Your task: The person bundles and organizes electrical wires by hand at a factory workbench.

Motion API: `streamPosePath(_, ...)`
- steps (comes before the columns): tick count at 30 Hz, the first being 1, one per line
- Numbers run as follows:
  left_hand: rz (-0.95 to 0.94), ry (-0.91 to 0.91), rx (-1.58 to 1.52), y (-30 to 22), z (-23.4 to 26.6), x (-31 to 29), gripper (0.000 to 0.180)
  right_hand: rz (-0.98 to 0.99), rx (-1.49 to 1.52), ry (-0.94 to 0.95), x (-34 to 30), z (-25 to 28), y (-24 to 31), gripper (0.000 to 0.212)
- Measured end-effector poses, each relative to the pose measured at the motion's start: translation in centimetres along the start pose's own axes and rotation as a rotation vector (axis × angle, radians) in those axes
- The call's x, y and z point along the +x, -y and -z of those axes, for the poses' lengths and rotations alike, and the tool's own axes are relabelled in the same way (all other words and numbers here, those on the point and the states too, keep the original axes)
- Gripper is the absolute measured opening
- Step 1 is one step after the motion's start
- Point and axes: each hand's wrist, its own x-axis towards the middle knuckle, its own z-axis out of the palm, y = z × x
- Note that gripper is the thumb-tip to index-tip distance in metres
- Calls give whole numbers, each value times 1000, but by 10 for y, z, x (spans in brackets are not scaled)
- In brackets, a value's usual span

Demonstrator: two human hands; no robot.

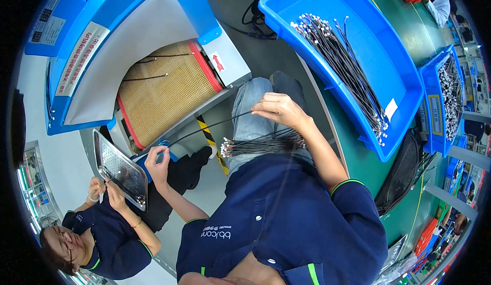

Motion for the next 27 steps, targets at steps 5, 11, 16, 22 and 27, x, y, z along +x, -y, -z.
streamPosePath(5, 1, -10, 0, -5, 0, -3, 12, -47, 97, 22, -2, 8, 3, 12)
streamPosePath(11, 17, 9, -1, -2, -4, -1, 12, -171, 165, 140, -5, 10, 4, 9)
streamPosePath(16, -1, 9, 47, 5, 3, 7, 10, -108, 91, 140, 5, 7, 9, 11)
streamPosePath(22, 34, -26, 48, 38, 10, 61, 8, -53, -103, -85, 38, -25, 11, 11)
streamPosePath(27, 22, -27, 93, 69, 43, 107, 11, -67, -115, -146, 84, -65, 20, 12)
